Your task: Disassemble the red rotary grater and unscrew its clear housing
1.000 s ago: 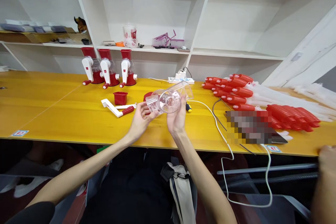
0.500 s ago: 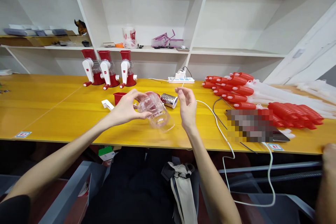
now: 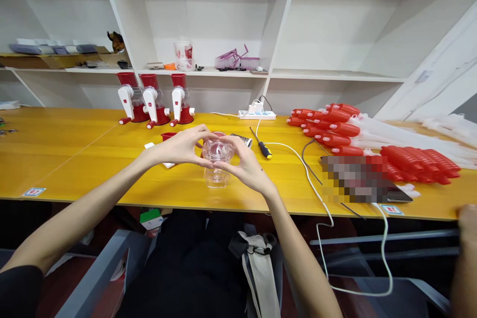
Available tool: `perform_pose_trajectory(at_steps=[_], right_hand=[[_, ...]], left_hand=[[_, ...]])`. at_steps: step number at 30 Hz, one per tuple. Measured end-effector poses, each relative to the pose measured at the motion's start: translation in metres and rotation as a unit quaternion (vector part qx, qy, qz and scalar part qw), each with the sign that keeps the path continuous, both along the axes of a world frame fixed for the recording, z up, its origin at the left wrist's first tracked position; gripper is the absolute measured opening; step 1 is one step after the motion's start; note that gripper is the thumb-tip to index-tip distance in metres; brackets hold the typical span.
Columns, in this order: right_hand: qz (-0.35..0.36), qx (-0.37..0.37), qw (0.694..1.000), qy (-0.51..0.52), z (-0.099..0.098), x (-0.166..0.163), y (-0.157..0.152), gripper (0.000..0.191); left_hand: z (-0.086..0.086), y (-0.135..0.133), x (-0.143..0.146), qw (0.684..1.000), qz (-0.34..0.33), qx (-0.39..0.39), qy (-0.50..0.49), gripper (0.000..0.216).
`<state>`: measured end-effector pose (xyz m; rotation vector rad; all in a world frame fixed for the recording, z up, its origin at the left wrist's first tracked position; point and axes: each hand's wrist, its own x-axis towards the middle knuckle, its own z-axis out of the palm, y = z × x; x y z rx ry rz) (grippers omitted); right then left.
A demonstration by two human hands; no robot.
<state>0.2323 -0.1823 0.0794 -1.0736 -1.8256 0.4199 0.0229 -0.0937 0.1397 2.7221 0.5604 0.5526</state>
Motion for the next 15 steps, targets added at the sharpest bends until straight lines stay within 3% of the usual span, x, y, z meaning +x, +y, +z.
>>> perform_pose_trajectory(at_steps=[2, 4, 6, 8, 10, 12, 15], right_hand=[[-0.009, 0.013, 1.000, -0.014, -0.002, 0.001, 0.002, 0.058], [-0.017, 0.027, 0.999, -0.029, -0.003, 0.001, 0.004, 0.051], [-0.026, 0.041, 0.998, -0.043, -0.003, 0.000, 0.005, 0.046], [-0.036, 0.056, 0.996, -0.051, -0.004, -0.001, 0.005, 0.044], [-0.044, 0.074, 0.995, -0.054, -0.005, -0.002, 0.005, 0.042], [-0.049, 0.091, 0.993, -0.056, -0.006, -0.002, 0.006, 0.040], [-0.056, 0.109, 0.991, -0.060, -0.007, -0.002, 0.006, 0.039]], left_hand=[[-0.005, 0.020, -0.011, 0.997, 0.003, -0.051, -0.051, 0.061], [-0.011, 0.047, -0.028, 0.989, 0.078, -0.062, -0.111, 0.055], [-0.018, 0.077, -0.048, 0.975, 0.180, -0.011, -0.128, 0.055], [-0.029, 0.104, -0.066, 0.954, 0.290, 0.044, -0.066, 0.065], [-0.042, 0.121, -0.076, 0.935, 0.354, 0.026, 0.022, 0.080], [-0.057, 0.129, -0.077, 0.921, 0.382, -0.018, 0.081, 0.088], [-0.071, 0.130, -0.066, 0.903, 0.421, -0.035, 0.076, 0.084]])
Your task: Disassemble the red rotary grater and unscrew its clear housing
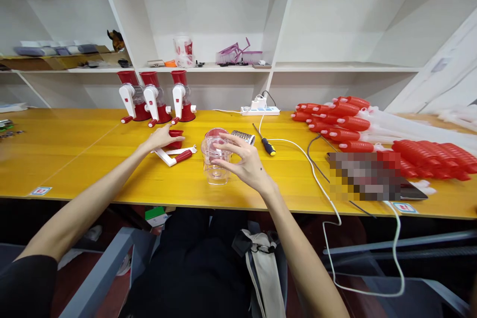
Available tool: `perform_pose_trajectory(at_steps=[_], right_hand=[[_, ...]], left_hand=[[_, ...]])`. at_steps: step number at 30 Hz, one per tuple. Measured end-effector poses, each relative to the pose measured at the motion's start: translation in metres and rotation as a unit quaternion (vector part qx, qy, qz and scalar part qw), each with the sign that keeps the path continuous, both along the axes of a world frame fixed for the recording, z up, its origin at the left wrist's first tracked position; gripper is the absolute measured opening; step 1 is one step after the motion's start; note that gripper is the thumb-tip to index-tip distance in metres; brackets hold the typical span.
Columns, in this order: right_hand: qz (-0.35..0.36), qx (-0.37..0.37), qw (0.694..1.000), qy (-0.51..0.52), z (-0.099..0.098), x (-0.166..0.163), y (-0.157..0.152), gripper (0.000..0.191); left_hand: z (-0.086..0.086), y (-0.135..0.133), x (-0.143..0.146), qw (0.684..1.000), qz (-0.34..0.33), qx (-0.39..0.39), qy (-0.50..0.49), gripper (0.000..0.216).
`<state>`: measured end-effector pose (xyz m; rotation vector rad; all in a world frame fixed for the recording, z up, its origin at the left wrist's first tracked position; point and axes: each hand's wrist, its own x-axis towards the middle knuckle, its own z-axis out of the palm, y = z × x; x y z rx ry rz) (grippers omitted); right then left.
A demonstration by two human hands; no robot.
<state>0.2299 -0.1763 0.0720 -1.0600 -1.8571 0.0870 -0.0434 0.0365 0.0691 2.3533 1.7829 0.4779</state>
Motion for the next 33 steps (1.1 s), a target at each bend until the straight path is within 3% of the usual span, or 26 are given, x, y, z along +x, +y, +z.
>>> perform_pose_trajectory(at_steps=[5, 7, 9, 12, 15, 19, 22, 25, 29, 31, 33], right_hand=[[-0.010, 0.013, 1.000, -0.003, -0.001, 0.000, 0.001, 0.039], [-0.012, 0.015, 1.000, -0.003, -0.001, -0.001, 0.000, 0.039], [-0.012, 0.017, 1.000, -0.003, 0.000, -0.002, 0.000, 0.039], [-0.015, 0.020, 1.000, -0.007, 0.000, -0.002, -0.001, 0.040], [-0.020, 0.023, 0.999, -0.017, 0.000, -0.002, -0.001, 0.040], [-0.021, 0.014, 0.999, -0.042, 0.002, -0.003, -0.003, 0.041], [-0.042, 0.000, 0.997, -0.058, 0.009, 0.001, -0.007, 0.042], [-0.122, -0.007, 0.991, -0.046, 0.017, 0.020, -0.007, 0.045], [-0.275, -0.051, 0.959, -0.039, 0.010, 0.067, 0.003, 0.049], [-0.341, -0.101, 0.933, -0.051, -0.003, 0.090, 0.011, 0.049], [-0.378, -0.158, 0.909, -0.074, -0.018, 0.106, 0.018, 0.053]], left_hand=[[0.012, -0.019, 0.010, 0.993, -0.005, 0.091, -0.071, 0.066], [0.021, -0.043, 0.009, 0.980, -0.046, 0.150, -0.121, 0.065], [0.023, -0.076, 0.008, 0.973, -0.091, 0.161, -0.141, 0.062], [0.008, -0.128, 0.012, 0.979, -0.109, 0.139, -0.107, 0.072], [-0.020, -0.156, 0.018, 0.986, -0.096, 0.126, -0.057, 0.072], [-0.043, -0.146, 0.024, 0.981, -0.084, 0.175, -0.019, 0.071], [-0.046, -0.127, 0.024, 0.971, -0.094, 0.218, 0.012, 0.075], [-0.046, -0.118, 0.021, 0.963, -0.118, 0.241, -0.001, 0.079], [-0.040, -0.133, 0.024, 0.942, -0.159, 0.273, -0.113, 0.072], [-0.031, -0.149, 0.035, 0.913, -0.195, 0.296, -0.201, 0.058], [-0.019, -0.166, 0.052, 0.890, -0.235, 0.284, -0.268, 0.064]])
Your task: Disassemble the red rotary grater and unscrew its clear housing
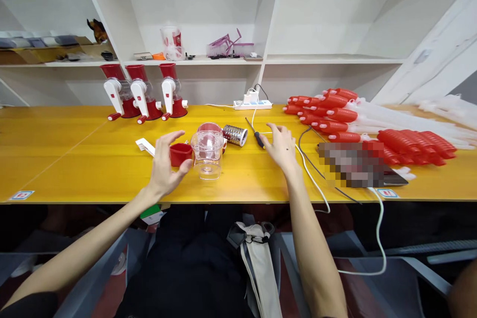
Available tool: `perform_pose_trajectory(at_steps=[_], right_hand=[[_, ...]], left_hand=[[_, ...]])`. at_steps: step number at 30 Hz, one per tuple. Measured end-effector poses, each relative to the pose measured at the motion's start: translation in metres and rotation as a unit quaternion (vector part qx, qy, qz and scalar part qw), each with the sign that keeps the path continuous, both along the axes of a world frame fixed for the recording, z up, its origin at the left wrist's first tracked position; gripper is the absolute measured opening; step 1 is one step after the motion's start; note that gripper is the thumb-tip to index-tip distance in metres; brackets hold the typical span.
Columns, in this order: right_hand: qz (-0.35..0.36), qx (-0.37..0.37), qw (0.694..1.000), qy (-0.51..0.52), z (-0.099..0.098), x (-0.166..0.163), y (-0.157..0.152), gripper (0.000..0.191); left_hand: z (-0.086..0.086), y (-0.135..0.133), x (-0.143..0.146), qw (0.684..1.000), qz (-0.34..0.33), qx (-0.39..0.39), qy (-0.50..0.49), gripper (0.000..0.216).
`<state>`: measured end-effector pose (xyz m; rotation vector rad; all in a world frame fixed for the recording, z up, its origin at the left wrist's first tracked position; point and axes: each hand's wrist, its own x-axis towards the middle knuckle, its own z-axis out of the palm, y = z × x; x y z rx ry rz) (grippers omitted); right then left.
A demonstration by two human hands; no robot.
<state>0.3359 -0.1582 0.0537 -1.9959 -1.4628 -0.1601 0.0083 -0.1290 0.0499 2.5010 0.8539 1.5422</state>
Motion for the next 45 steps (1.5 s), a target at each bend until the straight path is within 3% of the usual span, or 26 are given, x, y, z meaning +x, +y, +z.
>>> perform_pose_trajectory(at_steps=[5, 10, 18, 33, 39, 45], right_hand=[[0.011, -0.141, 0.989, -0.033, -0.026, 0.009, 0.012, 0.047], [0.015, -0.187, 0.981, -0.055, -0.031, 0.007, 0.015, 0.046], [0.003, -0.192, 0.980, -0.051, -0.036, 0.013, 0.017, 0.045], [-0.002, -0.187, 0.982, -0.018, -0.036, 0.013, 0.016, 0.045], [-0.002, -0.162, 0.987, 0.014, -0.037, 0.015, 0.019, 0.046], [0.001, -0.087, 0.994, 0.062, -0.037, 0.016, 0.023, 0.046]], left_hand=[[0.019, -0.007, 0.037, 0.984, -0.097, -0.149, -0.005, 0.086], [0.023, 0.007, 0.035, 0.968, -0.156, -0.193, -0.033, 0.091], [0.036, 0.005, 0.022, 0.867, -0.321, -0.368, -0.101, 0.083], [0.049, -0.017, 0.014, 0.809, -0.454, -0.360, -0.100, 0.097], [0.048, -0.017, 0.011, 0.817, -0.453, -0.351, -0.065, 0.106], [0.033, -0.003, 0.008, 0.804, -0.443, -0.383, -0.103, 0.102]])
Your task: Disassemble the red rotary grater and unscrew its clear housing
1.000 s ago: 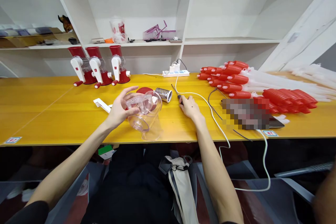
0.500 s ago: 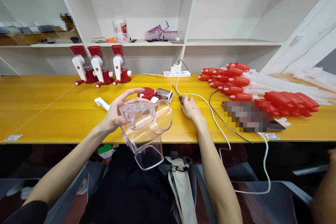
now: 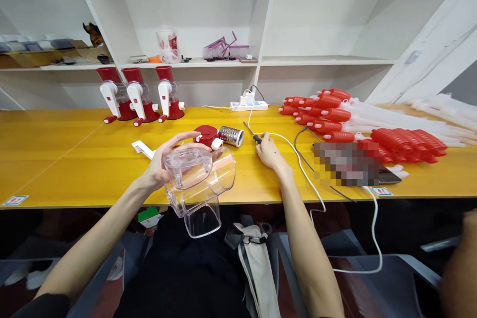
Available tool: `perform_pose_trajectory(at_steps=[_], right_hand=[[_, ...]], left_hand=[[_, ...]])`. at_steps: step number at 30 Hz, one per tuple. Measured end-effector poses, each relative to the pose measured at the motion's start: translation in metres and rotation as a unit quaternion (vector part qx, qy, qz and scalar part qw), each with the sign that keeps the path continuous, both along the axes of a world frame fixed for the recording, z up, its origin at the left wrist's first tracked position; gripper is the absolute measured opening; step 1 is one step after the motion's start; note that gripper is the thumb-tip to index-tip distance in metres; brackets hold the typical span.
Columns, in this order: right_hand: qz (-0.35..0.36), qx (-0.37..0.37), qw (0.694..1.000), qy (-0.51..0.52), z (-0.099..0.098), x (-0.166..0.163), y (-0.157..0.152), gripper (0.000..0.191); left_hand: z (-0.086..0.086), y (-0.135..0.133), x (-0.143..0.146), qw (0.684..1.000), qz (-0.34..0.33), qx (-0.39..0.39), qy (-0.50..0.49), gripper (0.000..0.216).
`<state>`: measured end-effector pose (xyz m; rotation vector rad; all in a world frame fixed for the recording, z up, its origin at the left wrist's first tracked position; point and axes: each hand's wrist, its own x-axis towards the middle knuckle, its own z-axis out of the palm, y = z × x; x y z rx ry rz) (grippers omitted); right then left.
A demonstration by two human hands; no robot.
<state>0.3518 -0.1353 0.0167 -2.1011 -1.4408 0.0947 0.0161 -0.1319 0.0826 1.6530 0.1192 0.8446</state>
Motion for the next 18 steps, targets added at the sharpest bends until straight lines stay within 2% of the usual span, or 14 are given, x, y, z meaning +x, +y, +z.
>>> perform_pose_trajectory(at_steps=[4, 7, 10, 14, 18], right_hand=[[-0.008, 0.069, 0.997, 0.035, 0.014, 0.004, -0.004, 0.044], [-0.023, 0.136, 0.988, 0.072, 0.028, 0.009, -0.012, 0.042], [-0.045, 0.225, 0.965, 0.125, 0.040, 0.013, -0.022, 0.041], [-0.061, 0.352, 0.909, 0.212, 0.052, 0.014, -0.032, 0.035], [-0.064, 0.481, 0.822, 0.298, 0.067, 0.008, -0.037, 0.035]], left_hand=[[-0.009, 0.004, -0.002, 0.998, 0.054, -0.008, 0.005, 0.099], [-0.014, 0.002, 0.001, 0.990, 0.135, 0.049, 0.010, 0.088], [-0.019, 0.000, 0.007, 0.966, 0.228, 0.119, 0.005, 0.082], [-0.027, 0.002, 0.016, 0.935, 0.313, 0.167, 0.006, 0.081], [-0.031, 0.007, 0.021, 0.920, 0.341, 0.191, 0.027, 0.083]])
